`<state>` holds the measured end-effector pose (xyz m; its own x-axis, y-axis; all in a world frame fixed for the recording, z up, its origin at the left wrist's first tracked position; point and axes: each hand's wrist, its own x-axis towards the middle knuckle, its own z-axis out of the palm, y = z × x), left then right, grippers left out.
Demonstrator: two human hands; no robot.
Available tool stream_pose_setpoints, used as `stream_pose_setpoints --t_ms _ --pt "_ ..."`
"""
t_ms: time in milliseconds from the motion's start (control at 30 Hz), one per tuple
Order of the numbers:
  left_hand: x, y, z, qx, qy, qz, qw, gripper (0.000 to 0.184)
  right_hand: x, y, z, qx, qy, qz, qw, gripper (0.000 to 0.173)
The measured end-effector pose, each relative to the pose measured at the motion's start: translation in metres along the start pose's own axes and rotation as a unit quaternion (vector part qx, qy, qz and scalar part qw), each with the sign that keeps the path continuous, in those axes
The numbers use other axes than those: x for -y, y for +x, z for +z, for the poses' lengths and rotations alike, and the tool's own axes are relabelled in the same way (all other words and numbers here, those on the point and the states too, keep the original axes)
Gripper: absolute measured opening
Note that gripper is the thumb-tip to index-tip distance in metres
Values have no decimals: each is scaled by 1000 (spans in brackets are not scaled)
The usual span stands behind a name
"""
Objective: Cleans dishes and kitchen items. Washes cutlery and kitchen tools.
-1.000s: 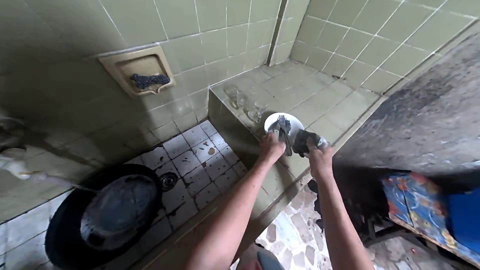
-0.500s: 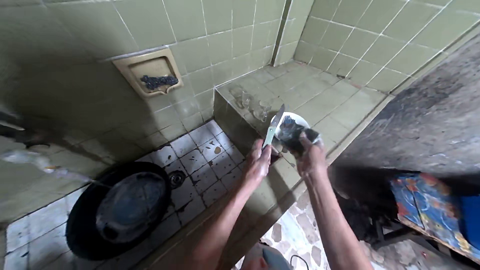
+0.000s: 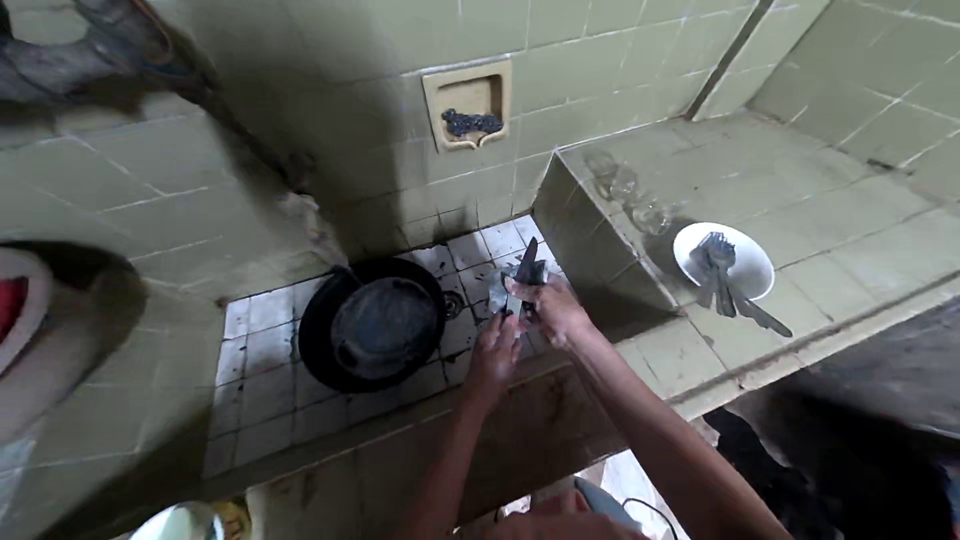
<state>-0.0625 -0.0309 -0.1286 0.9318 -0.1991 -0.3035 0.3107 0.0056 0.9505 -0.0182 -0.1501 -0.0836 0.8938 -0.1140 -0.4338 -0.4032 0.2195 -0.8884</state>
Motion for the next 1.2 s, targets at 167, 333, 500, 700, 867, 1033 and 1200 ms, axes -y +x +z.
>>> stream_pose_setpoints --t_ms 167,333,500,700,867,1033,1200 --pt "3 -25 -21 -39 54 -30 997 32 13 29 7 -52 45 -88 994 12" --pt "-2 -26 -33 -69 -74 -42 994 32 -4 26 -4 -84 -209 -346 911 41" --pt "-24 -26 -30 -104 -89 -62 989 23 -86 6 10 222 -255 -504 794 45" --pt "-9 -24 -33 -50 -150 -44 986 38 -64 79 6 195 -316 -505 779 51" --pt "-1 -27 -46 -49 -116 -54 991 41 -34 88 0 -24 -77 -188 979 49" --pt "-7 -5 -37 -98 273 -33 957 42 -21 -19 34 35 37 50 997 56" --pt "-17 -17 -40 -71 351 -25 933 45 10 42 42 -28 237 -17 971 39"
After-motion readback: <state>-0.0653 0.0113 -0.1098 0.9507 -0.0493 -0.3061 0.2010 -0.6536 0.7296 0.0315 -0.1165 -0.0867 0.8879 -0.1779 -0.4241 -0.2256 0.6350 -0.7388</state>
